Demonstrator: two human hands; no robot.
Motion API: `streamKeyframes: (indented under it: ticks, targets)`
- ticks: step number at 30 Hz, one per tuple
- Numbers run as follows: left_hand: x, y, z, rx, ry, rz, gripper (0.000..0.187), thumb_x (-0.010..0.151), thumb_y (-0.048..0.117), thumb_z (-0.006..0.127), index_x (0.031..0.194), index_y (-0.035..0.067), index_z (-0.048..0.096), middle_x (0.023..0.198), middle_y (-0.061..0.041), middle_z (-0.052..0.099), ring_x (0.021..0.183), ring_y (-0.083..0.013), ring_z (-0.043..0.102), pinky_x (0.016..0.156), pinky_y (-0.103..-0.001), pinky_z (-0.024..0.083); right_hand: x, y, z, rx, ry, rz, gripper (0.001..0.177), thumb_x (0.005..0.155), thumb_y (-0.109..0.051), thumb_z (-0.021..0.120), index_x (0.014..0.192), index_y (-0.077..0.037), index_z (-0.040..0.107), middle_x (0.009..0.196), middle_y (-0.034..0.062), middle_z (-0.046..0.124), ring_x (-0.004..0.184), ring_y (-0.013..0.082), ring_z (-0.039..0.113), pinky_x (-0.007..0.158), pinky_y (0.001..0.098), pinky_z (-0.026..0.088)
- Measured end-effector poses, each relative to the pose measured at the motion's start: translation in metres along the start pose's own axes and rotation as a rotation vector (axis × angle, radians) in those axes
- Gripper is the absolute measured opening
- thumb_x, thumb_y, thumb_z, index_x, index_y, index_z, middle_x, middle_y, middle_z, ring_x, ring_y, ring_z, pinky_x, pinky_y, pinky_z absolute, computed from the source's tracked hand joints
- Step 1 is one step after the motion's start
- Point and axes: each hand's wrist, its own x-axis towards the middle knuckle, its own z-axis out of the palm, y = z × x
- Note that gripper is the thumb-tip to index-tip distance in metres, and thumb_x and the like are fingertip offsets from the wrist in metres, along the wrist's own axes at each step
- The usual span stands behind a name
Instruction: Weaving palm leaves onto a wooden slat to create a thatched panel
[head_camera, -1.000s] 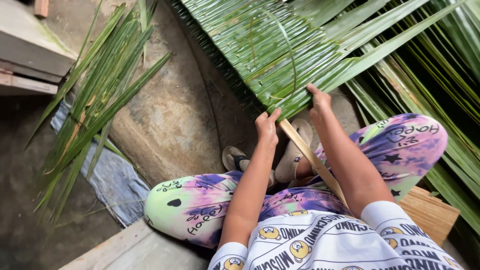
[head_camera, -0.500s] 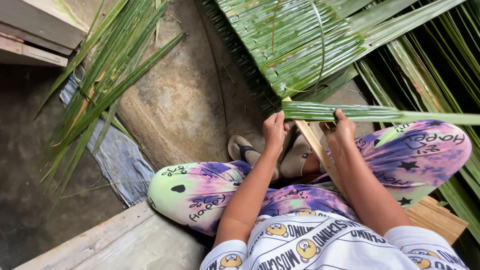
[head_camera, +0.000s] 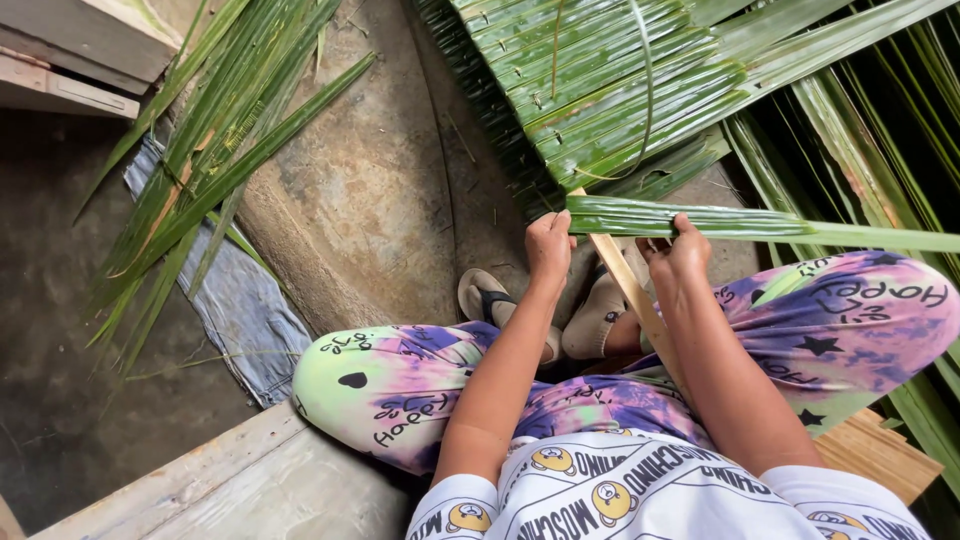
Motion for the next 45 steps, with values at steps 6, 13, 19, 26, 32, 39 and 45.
streamKeyframes:
  ticks: [6, 13, 19, 26, 32, 39, 45]
  targets:
    - [0.000, 0.019, 0.002, -0.028, 0.022, 0.027, 0.026, 0.090, 0.029, 0.063, 0.070, 0.015, 0.071, 0.047, -0.003, 0.056, 0.047, -0.0134, 0.052, 0.047, -0.025, 0.039, 0.016, -0.002, 0.026, -0.002, -0.026, -0.030, 0.040, 0.103, -0.023, 0.061, 0.128, 0.003, 0.043, 0.123, 0.0189, 0.047, 0.109, 0.0443, 0.065, 0.088, 0.0801, 0.053]
    - [0.011, 0.011, 0.009, -0.023, 0.037, 0.054, 0.028, 0.091, 0.028, 0.061, 0.069, 0.014, 0.071, 0.047, -0.003, 0.056, 0.047, -0.0136, 0.053, 0.047, -0.025, 0.040, 0.060, 0.006, 0.038, -0.031, -0.005, -0.015, 0.049, 0.102, -0.027, 0.064, 0.134, 0.001, 0.041, 0.129, 0.0199, 0.045, 0.108, 0.0427, 0.064, 0.083, 0.0787, 0.054]
    - [0.016, 0.009, 0.016, 0.001, 0.048, 0.085, 0.028, 0.092, 0.029, 0.061, 0.069, 0.013, 0.070, 0.048, -0.003, 0.055, 0.048, -0.0137, 0.051, 0.048, -0.027, 0.041, 0.081, 0.004, 0.050, -0.027, -0.067, -0.037, 0.060, 0.102, -0.027, 0.068, 0.140, 0.004, 0.035, 0.138, 0.0270, 0.039, 0.117, 0.0518, 0.059, 0.085, 0.0829, 0.050]
    - [0.020, 0.017, 0.016, 0.078, 0.093, 0.103, 0.029, 0.092, 0.030, 0.060, 0.071, 0.012, 0.070, 0.048, -0.004, 0.057, 0.052, -0.0187, 0.059, 0.054, -0.032, 0.048, 0.077, 0.007, 0.054, -0.138, -0.008, -0.068, 0.056, 0.101, -0.028, 0.067, 0.136, 0.003, 0.036, 0.127, 0.0226, 0.047, 0.103, 0.0406, 0.067, 0.078, 0.0727, 0.059]
    - [0.028, 0.020, 0.016, 0.139, 0.094, 0.141, 0.031, 0.093, 0.030, 0.059, 0.072, 0.011, 0.070, 0.050, -0.006, 0.059, 0.056, -0.0230, 0.063, 0.059, -0.036, 0.052, 0.094, 0.006, 0.072, -0.230, -0.017, -0.108, 0.060, 0.099, -0.028, 0.070, 0.136, 0.005, 0.039, 0.124, 0.0265, 0.052, 0.101, 0.0413, 0.068, 0.073, 0.0688, 0.061]
    - [0.049, 0.024, 0.011, 0.198, 0.087, 0.117, 0.030, 0.093, 0.033, 0.058, 0.076, 0.012, 0.072, 0.051, -0.006, 0.061, 0.062, -0.0249, 0.068, 0.065, -0.039, 0.055, 0.091, 0.016, 0.085, -0.240, 0.038, -0.183, 0.063, 0.099, -0.030, 0.072, 0.139, 0.005, 0.040, 0.126, 0.0274, 0.054, 0.104, 0.0419, 0.069, 0.073, 0.0677, 0.061]
    - [0.053, 0.031, 0.012, 0.169, 0.100, 0.097, 0.028, 0.093, 0.030, 0.058, 0.080, 0.011, 0.074, 0.051, -0.007, 0.060, 0.060, -0.0235, 0.067, 0.064, -0.037, 0.055, 0.122, 0.030, 0.093, -0.239, 0.086, -0.235, 0.064, 0.095, -0.031, 0.077, 0.134, 0.007, 0.043, 0.115, 0.0278, 0.059, 0.095, 0.0410, 0.073, 0.068, 0.0663, 0.064]
